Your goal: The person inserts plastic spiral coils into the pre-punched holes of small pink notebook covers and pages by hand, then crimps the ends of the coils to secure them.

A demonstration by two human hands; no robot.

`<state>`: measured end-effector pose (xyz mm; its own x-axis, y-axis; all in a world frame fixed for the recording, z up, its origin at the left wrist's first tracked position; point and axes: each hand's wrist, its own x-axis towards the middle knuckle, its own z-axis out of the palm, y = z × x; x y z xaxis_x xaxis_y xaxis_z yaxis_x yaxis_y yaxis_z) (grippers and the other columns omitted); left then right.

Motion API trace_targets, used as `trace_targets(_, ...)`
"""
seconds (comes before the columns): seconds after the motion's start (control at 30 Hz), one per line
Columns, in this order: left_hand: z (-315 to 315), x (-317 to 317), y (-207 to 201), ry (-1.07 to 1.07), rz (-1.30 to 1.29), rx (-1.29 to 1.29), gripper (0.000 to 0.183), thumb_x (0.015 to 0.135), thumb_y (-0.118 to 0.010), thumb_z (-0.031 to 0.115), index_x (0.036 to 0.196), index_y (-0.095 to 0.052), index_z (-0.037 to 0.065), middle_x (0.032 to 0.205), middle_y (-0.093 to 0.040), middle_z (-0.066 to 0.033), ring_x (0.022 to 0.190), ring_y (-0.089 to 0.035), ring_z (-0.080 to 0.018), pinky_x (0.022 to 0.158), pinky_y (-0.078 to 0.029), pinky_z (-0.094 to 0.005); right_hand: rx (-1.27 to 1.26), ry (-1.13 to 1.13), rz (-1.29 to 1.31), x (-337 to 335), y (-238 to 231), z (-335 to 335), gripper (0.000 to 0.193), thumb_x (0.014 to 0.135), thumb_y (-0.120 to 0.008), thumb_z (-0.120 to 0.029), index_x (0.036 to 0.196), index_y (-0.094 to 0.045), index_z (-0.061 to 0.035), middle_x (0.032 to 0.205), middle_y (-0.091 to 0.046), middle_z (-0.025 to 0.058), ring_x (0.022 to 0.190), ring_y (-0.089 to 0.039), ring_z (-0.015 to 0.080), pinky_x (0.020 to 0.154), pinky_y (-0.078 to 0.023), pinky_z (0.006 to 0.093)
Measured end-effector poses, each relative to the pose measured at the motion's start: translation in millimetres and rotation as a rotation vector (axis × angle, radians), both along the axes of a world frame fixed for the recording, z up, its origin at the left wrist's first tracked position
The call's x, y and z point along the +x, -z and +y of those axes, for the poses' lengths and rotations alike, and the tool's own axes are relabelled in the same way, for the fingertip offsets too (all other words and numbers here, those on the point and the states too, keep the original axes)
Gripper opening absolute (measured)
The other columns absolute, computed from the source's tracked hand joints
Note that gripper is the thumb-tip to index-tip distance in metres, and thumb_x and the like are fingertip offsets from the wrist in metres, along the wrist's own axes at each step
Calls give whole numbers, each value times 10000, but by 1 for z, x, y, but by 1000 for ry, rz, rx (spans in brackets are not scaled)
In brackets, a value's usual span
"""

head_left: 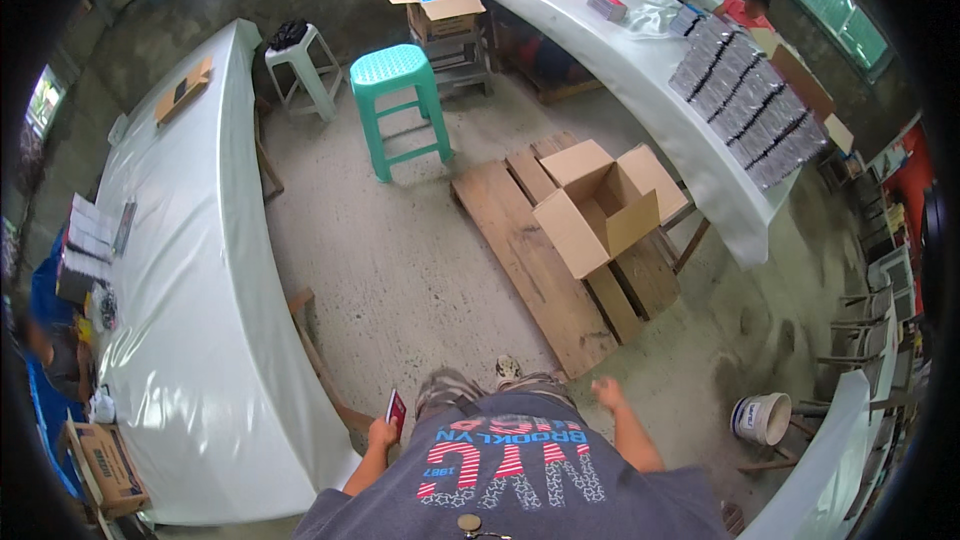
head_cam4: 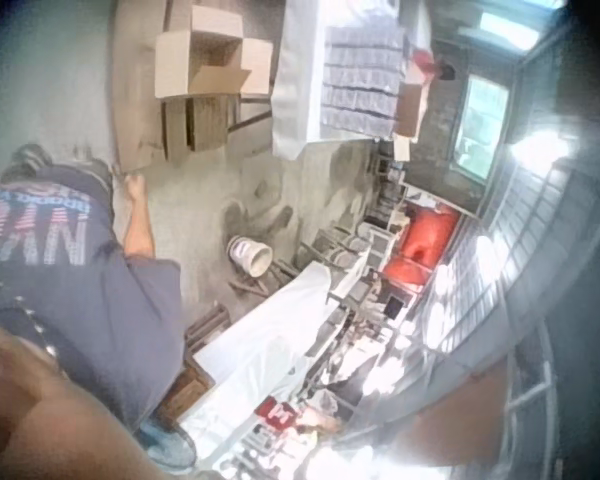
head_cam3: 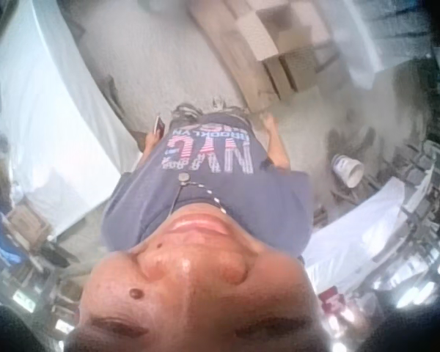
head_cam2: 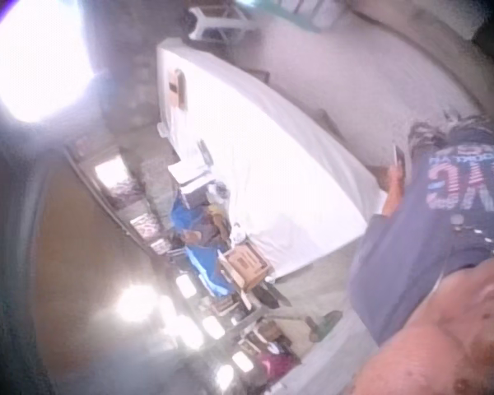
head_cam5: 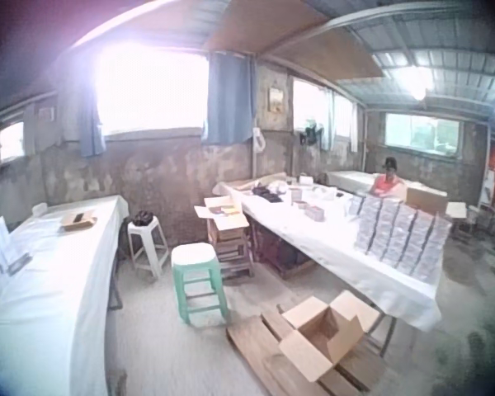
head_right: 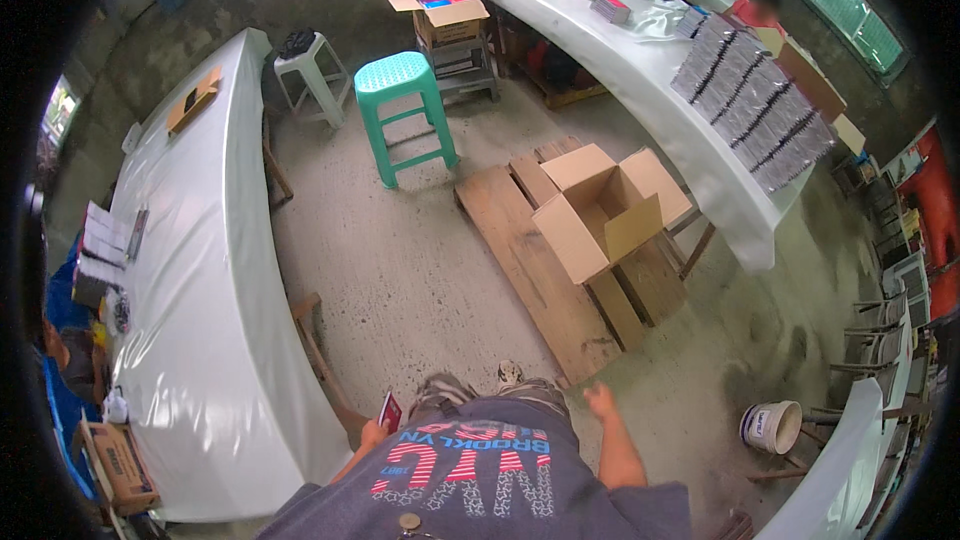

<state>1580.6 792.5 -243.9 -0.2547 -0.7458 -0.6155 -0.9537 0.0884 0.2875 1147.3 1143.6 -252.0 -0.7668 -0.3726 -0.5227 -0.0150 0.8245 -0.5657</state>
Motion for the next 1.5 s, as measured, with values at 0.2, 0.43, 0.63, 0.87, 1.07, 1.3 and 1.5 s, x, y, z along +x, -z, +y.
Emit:
trace_targets(0.2, -56, -86, -18, -215, 163, -65, 359, 874, -532, 353, 1091, -621, 83, 1001, -619, -230, 957, -580, -396, 809, -455, -457, -284, -254, -71, -175, -76, -257, 560, 834, -626, -253, 1293, -439, 8, 1167, -572, 196, 1046, -580, 262, 884, -458, 350)
trace_targets(0.43, -213, -239, -82, -183, 560, -364, 243, 803, -613, 181, 1033, -659, 118, 870, -633, -161, 842, -593, -360, 741, -471, -415, -483, -930, 29, -165, -150, -551, 550, 831, -627, -299, 1292, -444, -60, 1190, -559, 199, 1114, -522, 360, 934, -418, 407)
trace_targets(0.63, -391, -400, -181, 410, 769, -225, 241, 690, -698, 95, 929, -687, 120, 815, -636, -99, 791, -602, -299, 688, -469, -386, -695, -1300, 455, -168, -188, -654, 472, 802, -622, -247, 1226, -494, -84, 1137, -583, 181, 1066, -540, 360, 881, -437, 421)
trace_targets(0.87, -523, -545, -255, 648, 925, -275, 177, 695, -735, 58, 859, -668, 72, 810, -648, -88, 756, -606, -238, 695, -451, -339, -645, -762, 180, -269, -220, -701, 370, 748, -597, -90, 1113, -594, -151, 926, -652, 134, 794, -623, 341, 683, -500, 403)
trace_targets(1.07, -612, -650, -256, 783, 956, -366, 157, 727, -702, 65, 877, -656, 74, 798, -632, -75, 760, -590, -263, 648, -436, -353, -668, -340, 420, -371, -232, -720, 329, 742, -609, 13, 1042, -647, -118, 966, -662, 117, 880, -643, 278, 741, -508, 336)
trace_targets(1.3, -672, -784, -250, 892, 852, -187, 373, 729, -731, 163, 1077, -618, 90, 1077, -574, -133, 997, -550, -307, 846, -457, -385, -572, -305, 209, -475, -205, -796, 310, 764, -574, -40, 1046, -641, -149, 972, -662, 106, 882, -617, 308, 769, -476, 393)
trace_targets(1.5, -790, -908, -133, 844, 418, -177, 404, 768, -689, 206, 1135, -575, 81, 1133, -555, -142, 1057, -524, -335, 895, -434, -402, -450, -309, 208, -596, -209, -838, 284, 774, -601, -81, 1049, -638, -136, 950, -655, 121, 896, -611, 312, 784, -475, 395)
